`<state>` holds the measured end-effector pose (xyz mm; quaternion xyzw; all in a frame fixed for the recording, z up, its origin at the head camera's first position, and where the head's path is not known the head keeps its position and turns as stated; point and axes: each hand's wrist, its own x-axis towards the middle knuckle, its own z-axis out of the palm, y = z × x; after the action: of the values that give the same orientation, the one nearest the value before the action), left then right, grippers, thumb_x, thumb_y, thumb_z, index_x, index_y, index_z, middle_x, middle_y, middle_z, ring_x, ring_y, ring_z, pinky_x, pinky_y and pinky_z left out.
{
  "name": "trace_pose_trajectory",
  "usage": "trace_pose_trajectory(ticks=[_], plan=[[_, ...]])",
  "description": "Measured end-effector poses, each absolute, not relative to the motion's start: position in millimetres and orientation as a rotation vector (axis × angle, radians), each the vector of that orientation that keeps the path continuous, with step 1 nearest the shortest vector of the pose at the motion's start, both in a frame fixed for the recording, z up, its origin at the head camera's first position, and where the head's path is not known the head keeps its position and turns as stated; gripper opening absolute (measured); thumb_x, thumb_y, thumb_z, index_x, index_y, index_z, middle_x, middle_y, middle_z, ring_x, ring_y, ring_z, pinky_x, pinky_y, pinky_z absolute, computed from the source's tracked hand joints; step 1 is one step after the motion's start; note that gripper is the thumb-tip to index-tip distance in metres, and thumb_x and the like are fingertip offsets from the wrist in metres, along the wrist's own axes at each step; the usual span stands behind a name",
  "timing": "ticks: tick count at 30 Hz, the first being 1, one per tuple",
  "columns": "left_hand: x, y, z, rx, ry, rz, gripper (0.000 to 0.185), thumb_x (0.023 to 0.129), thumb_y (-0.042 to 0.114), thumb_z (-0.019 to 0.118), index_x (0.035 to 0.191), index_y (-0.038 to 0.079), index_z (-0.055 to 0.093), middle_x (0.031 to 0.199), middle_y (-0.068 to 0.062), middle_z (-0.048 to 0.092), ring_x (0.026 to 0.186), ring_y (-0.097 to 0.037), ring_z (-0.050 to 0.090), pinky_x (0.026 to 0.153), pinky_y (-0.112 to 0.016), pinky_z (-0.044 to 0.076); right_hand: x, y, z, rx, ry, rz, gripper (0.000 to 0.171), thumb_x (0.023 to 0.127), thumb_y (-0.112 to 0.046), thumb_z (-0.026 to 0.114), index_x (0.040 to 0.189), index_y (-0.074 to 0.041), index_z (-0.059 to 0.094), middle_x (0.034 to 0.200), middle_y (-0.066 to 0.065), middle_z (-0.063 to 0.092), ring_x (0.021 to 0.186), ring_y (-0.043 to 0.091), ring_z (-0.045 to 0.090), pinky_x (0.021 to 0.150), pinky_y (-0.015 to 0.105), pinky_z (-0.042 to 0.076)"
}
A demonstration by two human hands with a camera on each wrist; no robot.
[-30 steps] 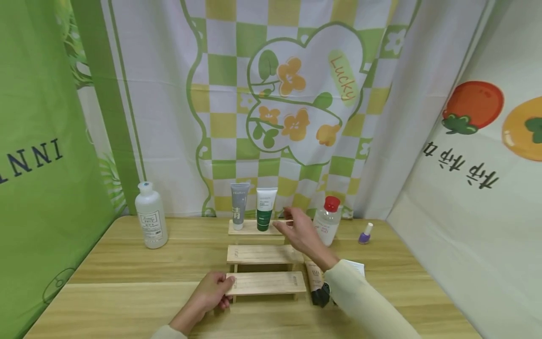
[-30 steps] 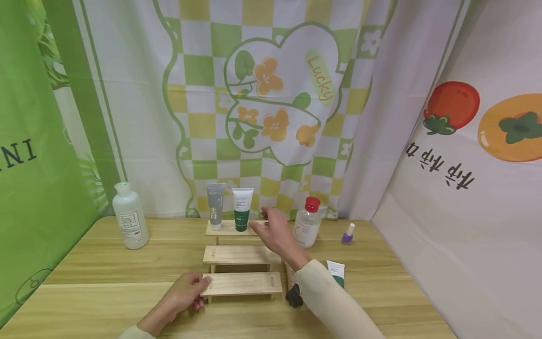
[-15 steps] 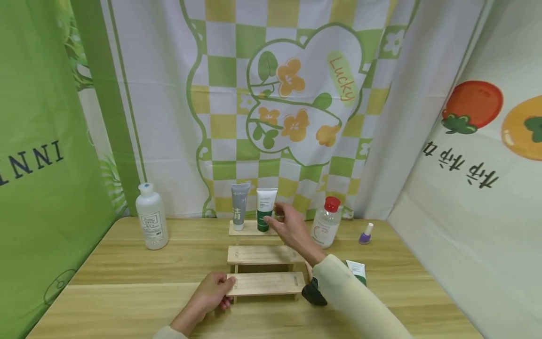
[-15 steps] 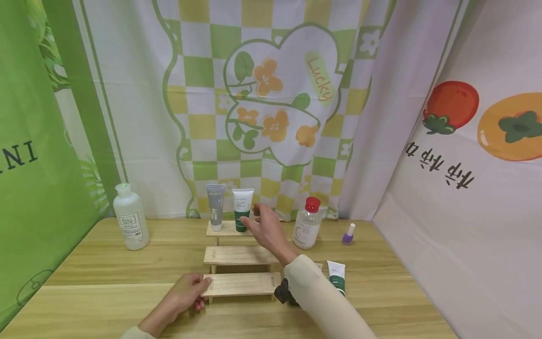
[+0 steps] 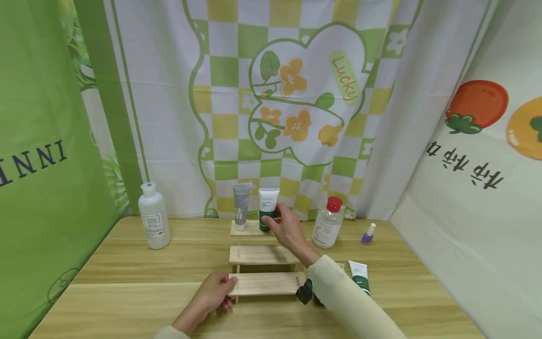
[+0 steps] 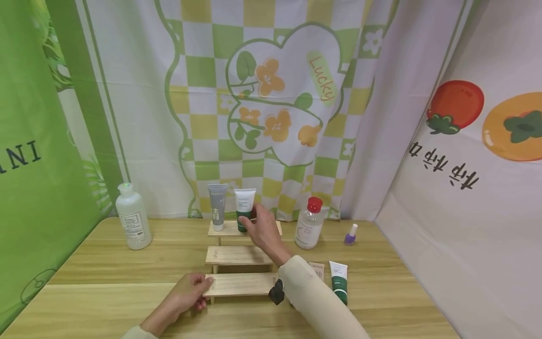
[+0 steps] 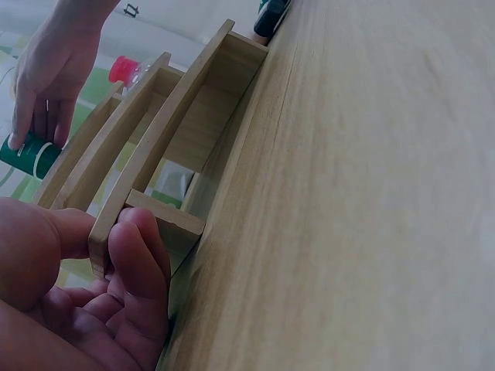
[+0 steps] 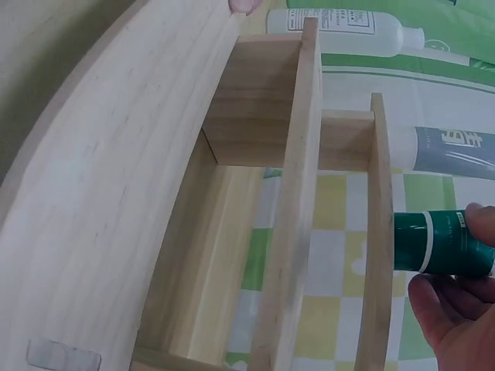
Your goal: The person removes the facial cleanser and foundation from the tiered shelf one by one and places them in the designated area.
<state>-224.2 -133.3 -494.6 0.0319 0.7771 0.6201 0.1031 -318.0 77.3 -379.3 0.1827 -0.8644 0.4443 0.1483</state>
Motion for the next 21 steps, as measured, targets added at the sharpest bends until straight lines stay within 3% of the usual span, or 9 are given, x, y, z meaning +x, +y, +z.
trace_pose_trajectory(ticks=[21], plan=[[-225.0, -133.1, -495.9, 0.087, 2.311, 1.811, 0.032, 0.099, 0.026, 0.057, 0.077, 0.004, 0.053, 0.067, -0.006, 0.060, 0.050, -0.011, 0.056, 0.047, -0.025, 0.051, -318.6, 75.3, -385.6, 0.502, -2.455, 1.255, 0.034, 0.094, -0.020, 0.068, 0.120, -0.001, 0.057, 0.106, 0.014, 0.068, 0.098, 0.025, 0.067, 0.085, 0.035, 0.057]])
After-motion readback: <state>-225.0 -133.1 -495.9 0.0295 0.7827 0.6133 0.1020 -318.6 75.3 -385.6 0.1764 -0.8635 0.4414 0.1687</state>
